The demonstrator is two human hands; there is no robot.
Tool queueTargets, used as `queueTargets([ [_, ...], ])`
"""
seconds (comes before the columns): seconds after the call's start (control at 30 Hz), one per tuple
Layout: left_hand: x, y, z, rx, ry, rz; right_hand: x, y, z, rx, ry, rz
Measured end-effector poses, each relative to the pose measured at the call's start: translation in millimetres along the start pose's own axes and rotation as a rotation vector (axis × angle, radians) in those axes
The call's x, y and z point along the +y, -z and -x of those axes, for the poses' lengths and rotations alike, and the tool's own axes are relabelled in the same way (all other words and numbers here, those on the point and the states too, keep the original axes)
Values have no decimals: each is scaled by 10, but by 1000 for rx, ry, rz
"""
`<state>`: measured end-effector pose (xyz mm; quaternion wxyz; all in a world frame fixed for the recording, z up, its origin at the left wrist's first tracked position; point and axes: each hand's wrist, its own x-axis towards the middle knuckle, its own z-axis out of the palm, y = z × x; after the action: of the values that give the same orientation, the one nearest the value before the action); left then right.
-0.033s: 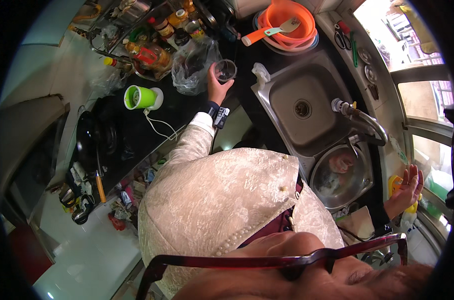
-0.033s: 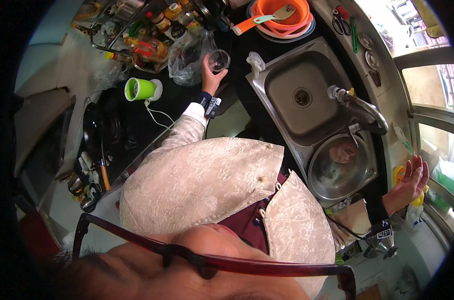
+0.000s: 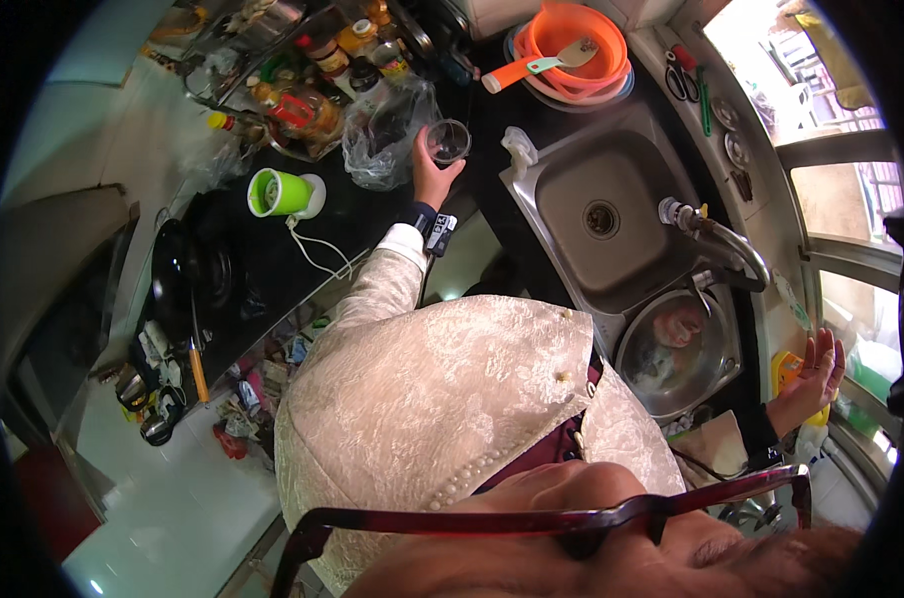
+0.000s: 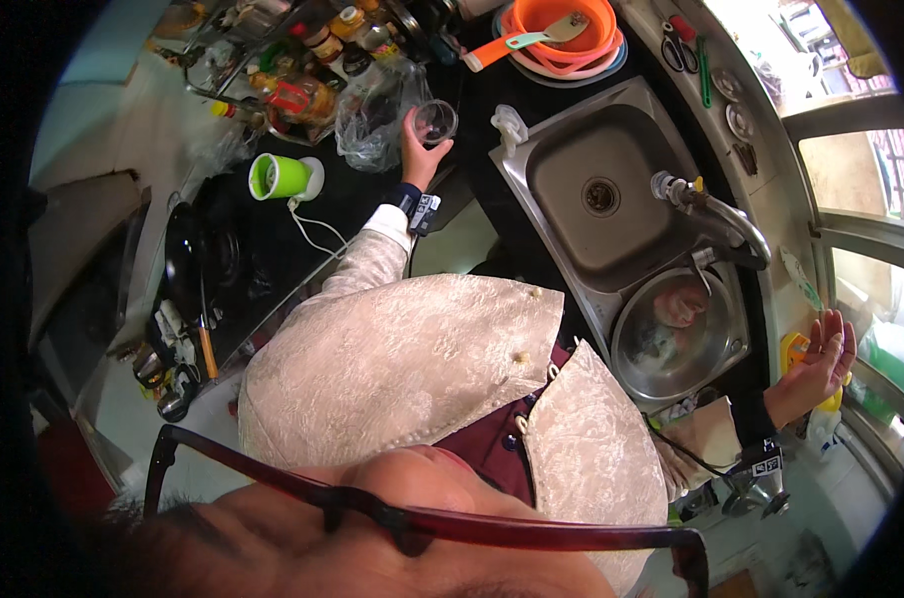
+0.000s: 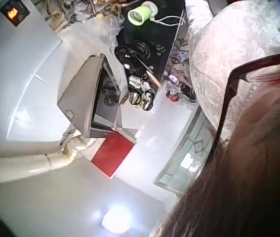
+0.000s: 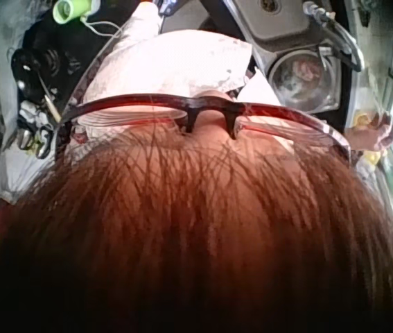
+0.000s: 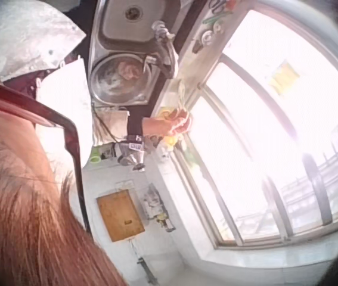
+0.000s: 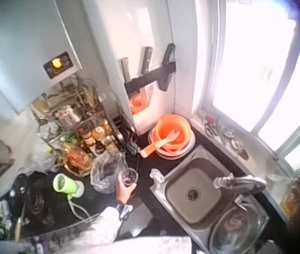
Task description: The person wipes the inside of a green plastic cup with a cloth, then places it on the counter. They pick up a clear plastic container, open a small plastic bag, and transfer small dark items into the container. Finally, they attach a green lid to the container and set it down.
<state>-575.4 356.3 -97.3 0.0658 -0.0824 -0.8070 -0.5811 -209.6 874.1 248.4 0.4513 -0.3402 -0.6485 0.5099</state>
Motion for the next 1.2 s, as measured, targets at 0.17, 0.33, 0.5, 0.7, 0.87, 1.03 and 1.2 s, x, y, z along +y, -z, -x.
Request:
queueTargets([
  [0.17,10,79,70,-1,110,27,-114,-34,-267,-36,11,15],
  [0.33,57,179,194,-15,124,68,-85,-60,-587,-107,19,58],
  [0.5,225,373,475,-42,239,113,-2,-9,-878,-174,43,-7],
  [0.7,1000,457,674,-41,154,163,-72,-176,-1027,-211,30,-44],
  [0.87,1925,351,386,-247,-131,215,-44,-254,-1166,-147,74,46],
  [1.03,2658,-91,-127,-409,-304,277,-22,-165,-1543,-63,195,174],
  [1.2,3134,-866,-697,-567,-402,323,-92,-114,-2299,245,240,569],
])
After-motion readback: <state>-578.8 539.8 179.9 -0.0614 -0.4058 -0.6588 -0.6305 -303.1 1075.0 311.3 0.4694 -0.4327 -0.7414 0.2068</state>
